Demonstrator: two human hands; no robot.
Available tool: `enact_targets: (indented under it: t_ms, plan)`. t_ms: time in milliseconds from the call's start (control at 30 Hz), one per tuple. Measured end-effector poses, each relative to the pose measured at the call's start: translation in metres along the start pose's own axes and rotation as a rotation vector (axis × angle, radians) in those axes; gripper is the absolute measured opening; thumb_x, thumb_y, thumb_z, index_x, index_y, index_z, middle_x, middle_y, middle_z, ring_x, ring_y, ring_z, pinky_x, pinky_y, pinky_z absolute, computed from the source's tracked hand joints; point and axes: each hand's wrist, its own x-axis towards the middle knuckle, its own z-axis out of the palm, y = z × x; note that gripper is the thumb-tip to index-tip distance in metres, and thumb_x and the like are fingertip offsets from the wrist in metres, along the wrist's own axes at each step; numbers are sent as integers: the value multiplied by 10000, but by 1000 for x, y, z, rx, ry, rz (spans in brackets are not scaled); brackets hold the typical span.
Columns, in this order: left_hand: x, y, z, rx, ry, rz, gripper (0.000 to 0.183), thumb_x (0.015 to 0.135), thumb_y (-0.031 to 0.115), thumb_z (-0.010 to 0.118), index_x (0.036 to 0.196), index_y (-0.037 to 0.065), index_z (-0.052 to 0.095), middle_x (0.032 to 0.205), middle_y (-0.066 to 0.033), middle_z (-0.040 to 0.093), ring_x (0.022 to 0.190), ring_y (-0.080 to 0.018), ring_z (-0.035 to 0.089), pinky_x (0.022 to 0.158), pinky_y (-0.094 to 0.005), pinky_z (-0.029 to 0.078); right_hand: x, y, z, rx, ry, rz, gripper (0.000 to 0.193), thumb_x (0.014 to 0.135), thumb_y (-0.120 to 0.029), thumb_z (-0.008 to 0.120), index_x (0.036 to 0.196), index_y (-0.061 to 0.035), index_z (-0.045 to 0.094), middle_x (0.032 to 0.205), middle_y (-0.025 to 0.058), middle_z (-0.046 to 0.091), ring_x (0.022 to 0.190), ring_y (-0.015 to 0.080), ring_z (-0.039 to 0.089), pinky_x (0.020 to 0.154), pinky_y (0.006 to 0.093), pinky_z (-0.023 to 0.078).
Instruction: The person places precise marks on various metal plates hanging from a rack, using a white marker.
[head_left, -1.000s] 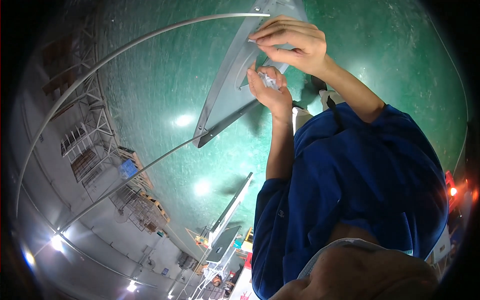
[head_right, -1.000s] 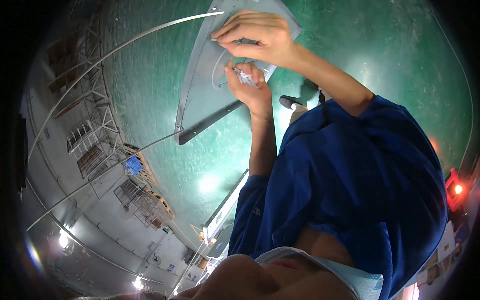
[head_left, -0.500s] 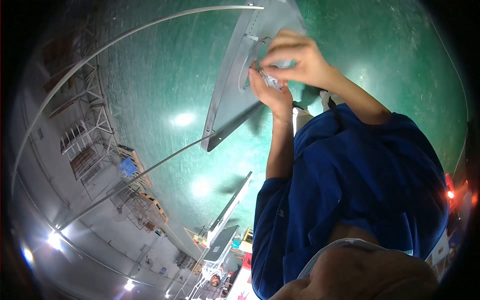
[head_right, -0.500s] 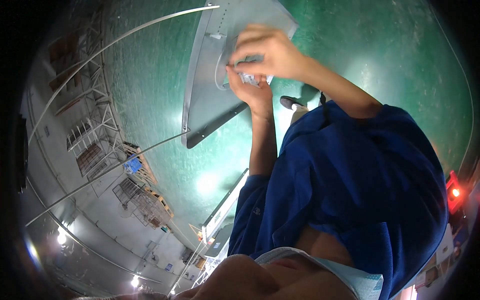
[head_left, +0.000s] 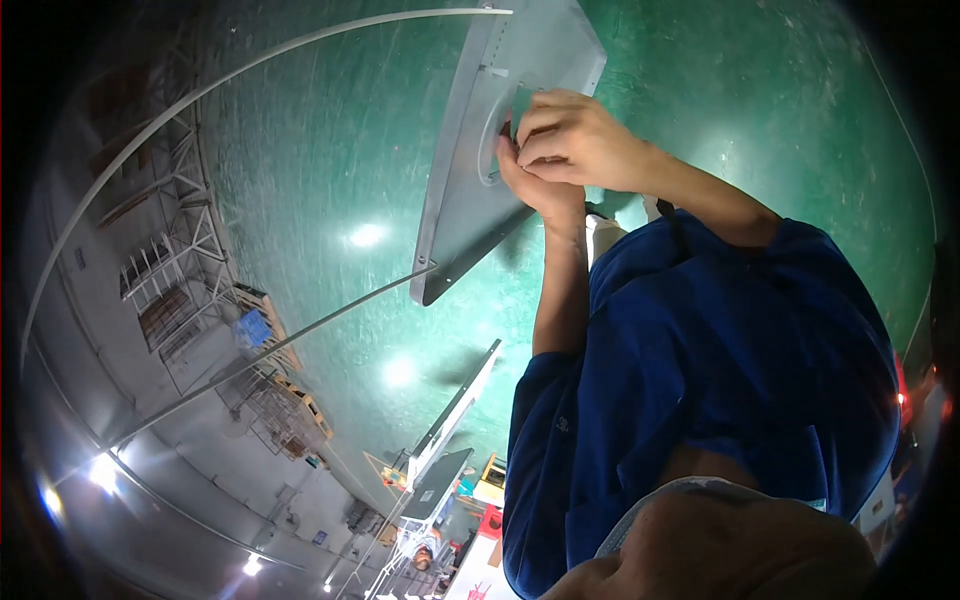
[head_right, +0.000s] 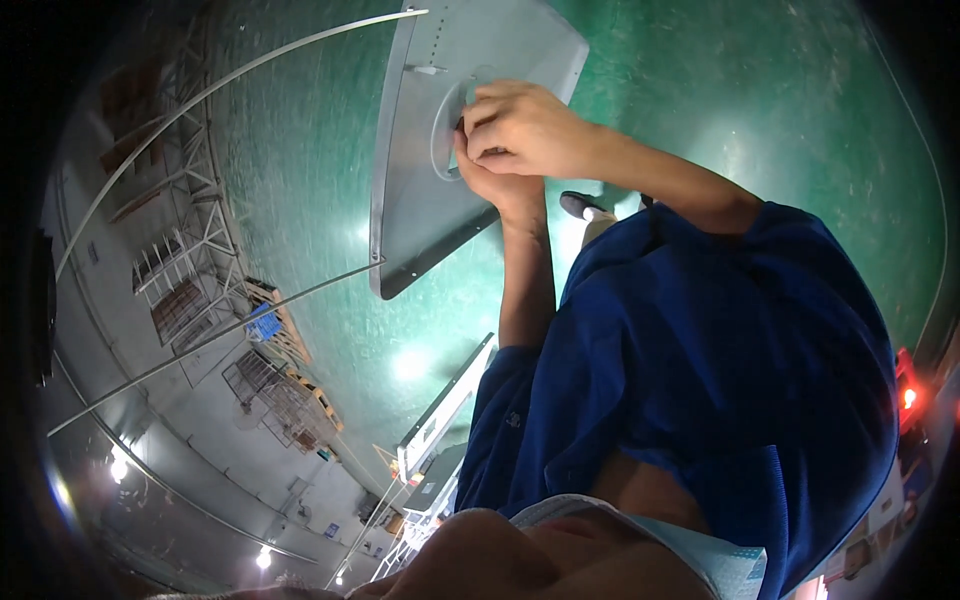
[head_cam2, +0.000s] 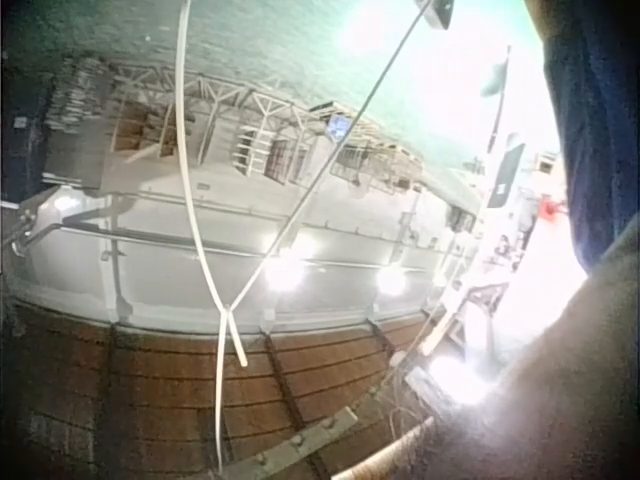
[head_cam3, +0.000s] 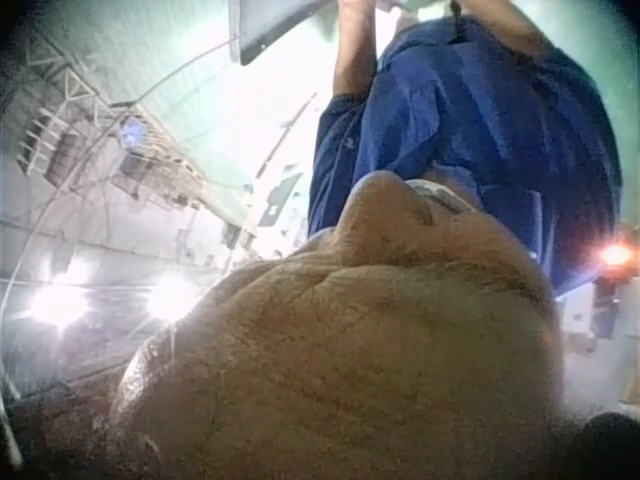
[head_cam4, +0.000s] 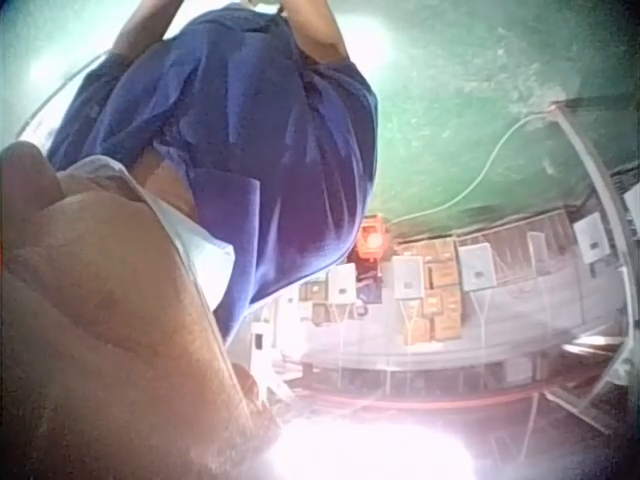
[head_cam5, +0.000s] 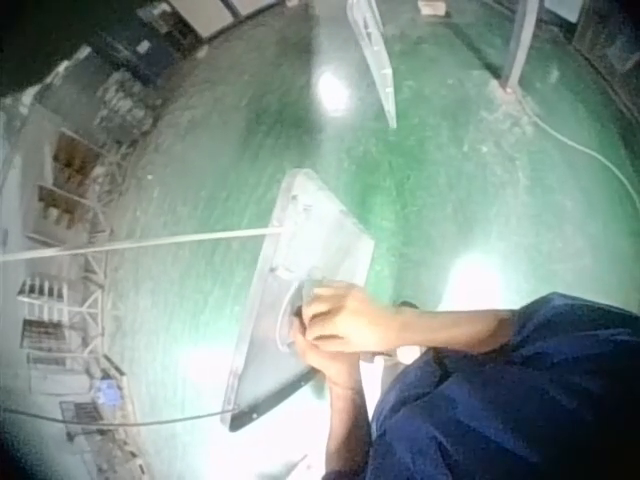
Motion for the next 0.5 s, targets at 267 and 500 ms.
enact_targets:
  t_ms: [267, 500]
  plan:
    - [-4, 2, 11, 43, 169, 15, 403, 928, 330, 315, 1142, 5, 422, 725, -18, 472, 548, -85, 416, 420, -201, 297, -4, 2, -4, 515, 88, 434, 77, 773, -55, 634, 845, -28, 639, 760, 38, 606, 686, 145, 587, 603, 259, 460]
    - [-10, 7, 26, 55, 153, 15, 370, 933, 342, 343, 1126, 43, 442, 638, 28, 357, 483, -60, 316, 409, -194, 242, 9, 8, -15, 498, 328, 549, 116, 773, -5, 632, 887, 15, 628, 739, 42, 614, 692, 118, 618, 656, 228, 496]
